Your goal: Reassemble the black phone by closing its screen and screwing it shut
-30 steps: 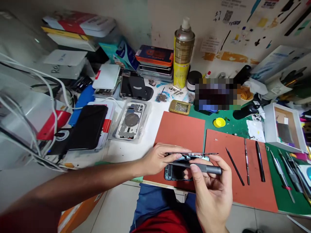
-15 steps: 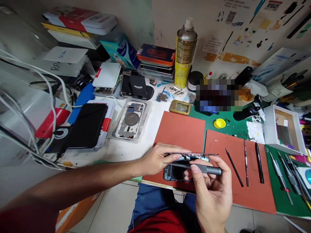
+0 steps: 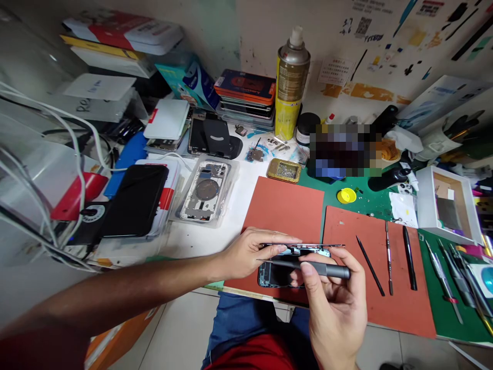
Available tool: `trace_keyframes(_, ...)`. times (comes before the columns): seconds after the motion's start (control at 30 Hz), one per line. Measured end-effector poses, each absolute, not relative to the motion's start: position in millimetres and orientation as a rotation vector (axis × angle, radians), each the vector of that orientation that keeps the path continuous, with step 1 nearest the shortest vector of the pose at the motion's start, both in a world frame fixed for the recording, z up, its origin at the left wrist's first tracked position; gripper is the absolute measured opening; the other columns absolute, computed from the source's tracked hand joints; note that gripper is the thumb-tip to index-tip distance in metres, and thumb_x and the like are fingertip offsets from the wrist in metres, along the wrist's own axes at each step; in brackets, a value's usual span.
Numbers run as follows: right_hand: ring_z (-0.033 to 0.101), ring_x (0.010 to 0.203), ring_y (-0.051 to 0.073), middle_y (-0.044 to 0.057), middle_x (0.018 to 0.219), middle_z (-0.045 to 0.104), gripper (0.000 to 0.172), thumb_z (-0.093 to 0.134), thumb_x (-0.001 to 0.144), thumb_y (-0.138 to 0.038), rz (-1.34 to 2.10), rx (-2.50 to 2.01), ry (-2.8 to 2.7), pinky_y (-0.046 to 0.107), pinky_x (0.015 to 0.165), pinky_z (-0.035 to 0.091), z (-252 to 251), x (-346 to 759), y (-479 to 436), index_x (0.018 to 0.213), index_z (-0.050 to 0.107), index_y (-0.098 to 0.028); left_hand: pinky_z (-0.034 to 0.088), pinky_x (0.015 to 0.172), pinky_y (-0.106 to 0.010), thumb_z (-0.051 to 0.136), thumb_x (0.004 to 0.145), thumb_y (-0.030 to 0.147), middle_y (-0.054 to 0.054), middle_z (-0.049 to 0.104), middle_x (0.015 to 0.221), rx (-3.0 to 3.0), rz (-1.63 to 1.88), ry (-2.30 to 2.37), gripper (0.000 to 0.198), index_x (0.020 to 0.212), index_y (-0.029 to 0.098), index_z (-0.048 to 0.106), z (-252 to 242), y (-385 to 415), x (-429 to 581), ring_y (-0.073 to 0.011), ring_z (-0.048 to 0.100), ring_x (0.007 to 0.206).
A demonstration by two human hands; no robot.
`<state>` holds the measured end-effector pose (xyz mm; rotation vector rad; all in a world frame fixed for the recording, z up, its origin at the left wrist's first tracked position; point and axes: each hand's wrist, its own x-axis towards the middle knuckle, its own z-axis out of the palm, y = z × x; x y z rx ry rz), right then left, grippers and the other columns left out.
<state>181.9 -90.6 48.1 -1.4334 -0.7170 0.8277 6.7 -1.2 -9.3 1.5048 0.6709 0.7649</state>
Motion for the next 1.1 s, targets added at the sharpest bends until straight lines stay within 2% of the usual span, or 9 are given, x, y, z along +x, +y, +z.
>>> trace_keyframes(0.3,0.082,0.057,0.022,0.005,0.091,0.089,0.047,0.099,0.085,-0.032,0.827,-1.455,-0.727,0.031,0.058,0.072,48,183,-91,0.119,0.069,-0.024,0.063,0.116,-0.040,0.066,0.112,0.026,-0.004,0.084,0.139,1.504,0.776,0.661,0.032,0.138,0.027,0.083,-11,-1,7,-0.0244,0.082,0.130)
trace_keyframes(0.7,0.082,0.055,0.022,0.004,0.089,0.089,0.041,0.096,0.089,-0.032,0.787,-1.435,-0.809,0.033,0.056,0.072,50,183,-89,0.118,0.068,-0.025,0.064,0.115,-0.042,0.065,0.112,0.028,-0.004,0.084,0.138,1.515,0.757,0.681,0.032,0.138,0.028,0.083,-9,-1,7,-0.0248,0.082,0.128)
trace_keyframes(0.9,0.083,0.057,0.022,0.004,0.089,0.089,0.040,0.096,0.089,-0.029,0.794,-1.431,-0.786,0.030,0.056,0.072,53,186,-90,0.119,0.070,-0.025,0.064,0.114,-0.037,0.064,0.112,0.029,-0.004,0.086,0.136,1.536,0.746,0.698,0.032,0.137,0.026,0.084,-7,-1,6,-0.0239,0.083,0.127)
trace_keyframes(1.0,0.084,0.060,0.024,0.005,0.091,0.089,0.043,0.095,0.089,-0.025,0.687,-1.450,-0.859,0.030,0.054,0.071,63,200,-96,0.123,0.069,-0.023,0.064,0.114,-0.036,0.064,0.111,0.027,-0.003,0.085,0.136,1.533,0.747,0.703,0.032,0.136,0.026,0.085,-6,0,6,-0.0240,0.083,0.127)
trace_keyframes(1.1,0.085,0.062,0.026,0.005,0.092,0.089,0.050,0.097,0.085,-0.020,0.425,-1.524,-1.010,0.035,0.055,0.073,78,225,-104,0.126,0.068,-0.023,0.065,0.113,-0.034,0.065,0.110,0.025,-0.004,0.086,0.134,1.516,0.756,0.710,0.032,0.134,0.024,0.086,-6,1,6,-0.0240,0.083,0.126)
